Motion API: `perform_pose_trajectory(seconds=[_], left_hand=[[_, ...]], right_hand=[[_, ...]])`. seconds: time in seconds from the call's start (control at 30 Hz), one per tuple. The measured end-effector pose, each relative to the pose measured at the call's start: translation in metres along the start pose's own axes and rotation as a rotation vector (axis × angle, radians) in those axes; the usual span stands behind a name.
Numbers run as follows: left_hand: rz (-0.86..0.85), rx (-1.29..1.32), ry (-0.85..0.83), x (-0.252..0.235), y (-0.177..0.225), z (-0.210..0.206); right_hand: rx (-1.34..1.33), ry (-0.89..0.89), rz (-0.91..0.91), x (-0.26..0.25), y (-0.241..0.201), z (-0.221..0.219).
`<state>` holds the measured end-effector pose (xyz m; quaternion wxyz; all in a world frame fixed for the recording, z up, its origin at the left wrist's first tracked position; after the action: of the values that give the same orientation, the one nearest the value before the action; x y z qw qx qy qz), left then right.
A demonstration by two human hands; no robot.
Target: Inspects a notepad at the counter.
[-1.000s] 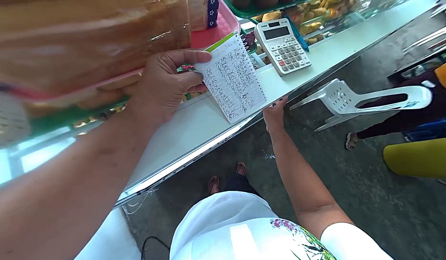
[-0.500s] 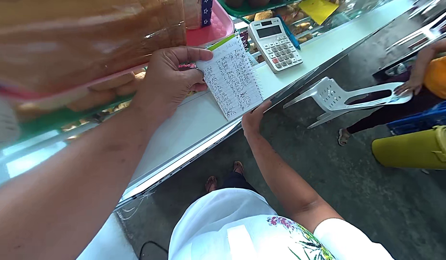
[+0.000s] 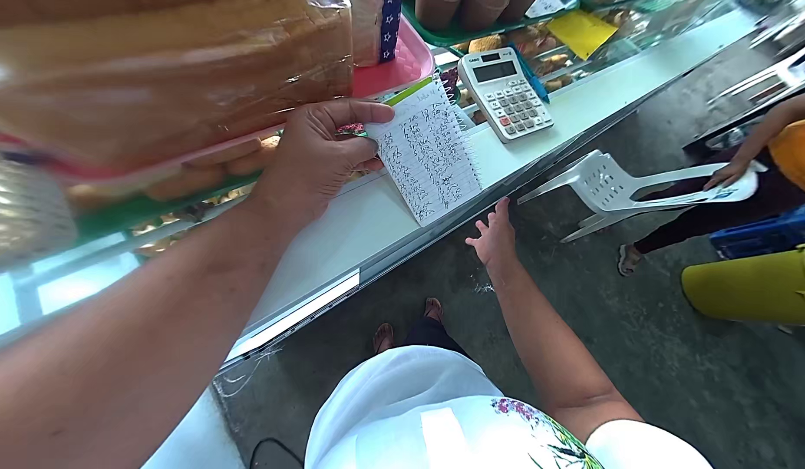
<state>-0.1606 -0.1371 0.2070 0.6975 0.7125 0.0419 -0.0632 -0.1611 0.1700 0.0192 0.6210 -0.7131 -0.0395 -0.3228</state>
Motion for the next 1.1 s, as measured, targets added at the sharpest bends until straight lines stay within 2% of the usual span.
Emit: perform_pose_trajectory(seconds=[0.13, 0.33, 0.57, 0.63, 0.73, 0.8, 0.83, 0.87, 0.93, 1.0, 1.1], left_hand=[[0.009, -0.001, 0.007, -0.001, -0.001, 0.0], [0.016, -0.026, -0.007, -0.003, -0.002, -0.005], [0.012, -0.038, -0.005, -0.004, -0.001, -0.006], [0.011, -0.037, -0.006, -0.004, -0.001, -0.006], [0.004, -0.039, -0.015, -0.003, -0.001, -0.003], [0.003, -0.037, -0.02, -0.002, -0.002, -0.002], [0.001, -0.034, -0.02, -0.002, -0.002, -0.002], [0.001, -0.032, -0.015, -0.001, -0.002, -0.001], [0.003, -0.025, -0.013, 0.0, -0.002, -0.001], [0.006, -0.028, -0.017, 0.001, 0.0, -0.002], [0.008, -0.023, -0.014, 0.002, 0.002, -0.002]], right_hand=[[-0.026, -0.161, 0.012, 0.009, 0.015, -0.037], [0.017, -0.183, 0.025, 0.045, 0.037, -0.069], [0.061, -0.306, 0.031, 0.086, 0.057, -0.091], [0.163, -0.428, 0.042, 0.101, 0.066, -0.092], [0.538, -0.798, 0.1, 0.141, 0.062, -0.081], [0.64, -0.993, 0.314, 0.175, 0.026, -0.071], [0.628, -0.987, 0.517, 0.189, -0.003, -0.064], [0.625, -0.873, 0.774, 0.197, -0.035, -0.056], [0.737, -0.478, 1.204, 0.201, -0.088, -0.042], [0.846, -0.204, 1.372, 0.192, -0.121, -0.042], [0.929, -0.05, 1.423, 0.174, -0.14, -0.052]])
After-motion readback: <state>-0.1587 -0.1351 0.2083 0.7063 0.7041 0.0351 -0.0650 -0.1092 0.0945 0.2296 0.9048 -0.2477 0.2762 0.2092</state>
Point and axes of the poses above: each hand's wrist, its own x-axis away from the middle knuckle, its own z-axis out of the back of the hand, y = z × x, the point moved 6 cm from there along -x, towards the middle knuckle, and after that the axes turned 3 degrees about -z, right-handed, at the moved point
